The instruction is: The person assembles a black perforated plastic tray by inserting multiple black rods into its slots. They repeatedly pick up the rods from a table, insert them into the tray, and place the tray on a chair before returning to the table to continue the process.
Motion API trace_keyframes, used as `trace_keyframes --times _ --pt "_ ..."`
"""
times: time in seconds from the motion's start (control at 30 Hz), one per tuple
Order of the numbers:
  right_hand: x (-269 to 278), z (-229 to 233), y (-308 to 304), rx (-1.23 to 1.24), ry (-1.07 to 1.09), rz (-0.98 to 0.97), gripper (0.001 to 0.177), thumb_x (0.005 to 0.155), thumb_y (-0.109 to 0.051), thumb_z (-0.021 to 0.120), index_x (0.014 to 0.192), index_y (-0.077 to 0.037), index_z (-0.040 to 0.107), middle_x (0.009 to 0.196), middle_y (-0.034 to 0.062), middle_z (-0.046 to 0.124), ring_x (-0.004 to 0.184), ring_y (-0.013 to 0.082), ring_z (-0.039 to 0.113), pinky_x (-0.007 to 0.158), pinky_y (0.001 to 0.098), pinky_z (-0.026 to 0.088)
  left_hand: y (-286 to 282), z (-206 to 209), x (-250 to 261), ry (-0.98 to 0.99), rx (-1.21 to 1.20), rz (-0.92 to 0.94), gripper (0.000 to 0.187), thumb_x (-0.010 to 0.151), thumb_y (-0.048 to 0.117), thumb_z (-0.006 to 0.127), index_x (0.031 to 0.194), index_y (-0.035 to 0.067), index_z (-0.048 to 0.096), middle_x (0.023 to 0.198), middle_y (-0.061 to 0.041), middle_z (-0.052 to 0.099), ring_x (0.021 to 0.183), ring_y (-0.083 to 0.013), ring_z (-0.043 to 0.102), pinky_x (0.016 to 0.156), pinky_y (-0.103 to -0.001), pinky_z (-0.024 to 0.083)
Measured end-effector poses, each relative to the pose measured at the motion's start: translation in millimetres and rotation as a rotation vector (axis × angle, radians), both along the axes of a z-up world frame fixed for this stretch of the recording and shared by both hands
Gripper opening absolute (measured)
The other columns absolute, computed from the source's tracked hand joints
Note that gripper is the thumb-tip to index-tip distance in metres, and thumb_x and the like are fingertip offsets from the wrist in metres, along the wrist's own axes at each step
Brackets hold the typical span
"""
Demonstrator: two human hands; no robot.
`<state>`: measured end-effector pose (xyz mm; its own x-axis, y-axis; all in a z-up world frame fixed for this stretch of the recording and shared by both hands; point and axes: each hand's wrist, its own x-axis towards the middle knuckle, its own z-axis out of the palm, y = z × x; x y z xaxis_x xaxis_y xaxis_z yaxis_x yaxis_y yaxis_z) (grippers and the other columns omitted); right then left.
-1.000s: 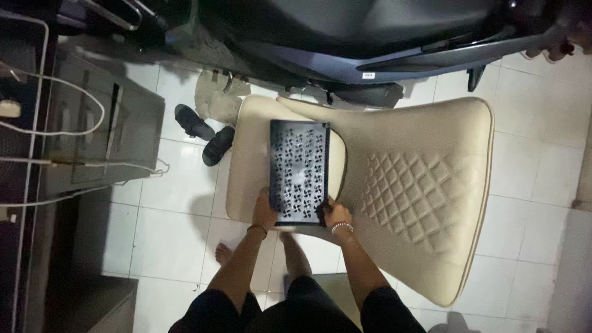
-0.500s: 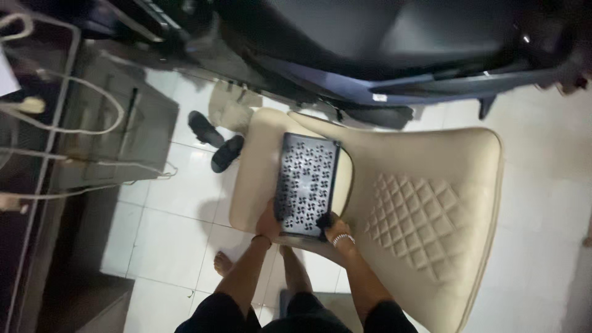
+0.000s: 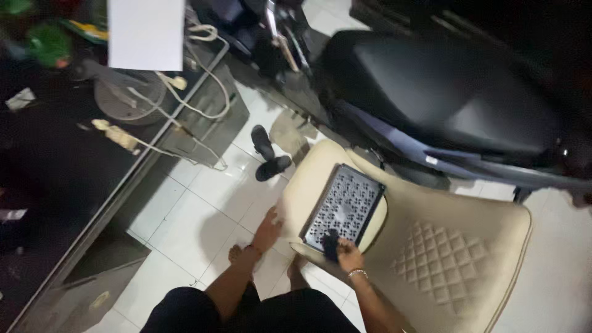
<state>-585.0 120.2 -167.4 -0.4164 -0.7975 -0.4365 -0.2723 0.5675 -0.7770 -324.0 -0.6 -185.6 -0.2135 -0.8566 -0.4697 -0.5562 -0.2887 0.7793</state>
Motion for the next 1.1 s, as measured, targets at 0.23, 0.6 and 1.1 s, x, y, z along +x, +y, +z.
trace_keyframes --times 0.23,0.6,1.1 --pt "85.5 51.6 -107.2 0.383 -0.385 0.082 0.037 0.096 -0.012 0.06 0.13 -0.021 0.073 0.098 0.014 0.074 0.077 0.0241 0.061 0.063 0.0375 0.047 -36.0 60.4 128.7 0.188 0.04 0.362 0.054 0.102 0.043 0.05 0.145 0.011 0.049 0.12 -0.013 0.074 0.099 -0.0217 0.073 0.089 -0.035 0.056" --pt "270.3 99.0 -326.5 0.02 -0.56 0.227 0.018 0.085 -0.007 0.072 0.103 -0.007 0.074 0.09 0.0056 0.071 0.071 0.0144 0.066 0.061 0.0312 0.055 -68.4 108.2 292.8 0.153 0.066 0.499 0.05 0.101 0.041 0.048 0.142 0.013 0.055 0.117 -0.009 0.075 0.097 -0.0214 0.07 0.09 -0.037 0.054" --pt "346.6 86.6 -544.4 -0.005 -0.296 0.116 0.037 0.087 -0.021 0.077 0.118 -0.003 0.066 0.09 0.0077 0.069 0.07 0.023 0.066 0.056 0.0385 0.054 -122.3 148.7 362.9 0.105 0.012 0.7 0.052 0.102 0.043 0.046 0.144 0.013 0.055 0.125 -0.012 0.073 0.108 -0.0248 0.072 0.097 -0.039 0.055"
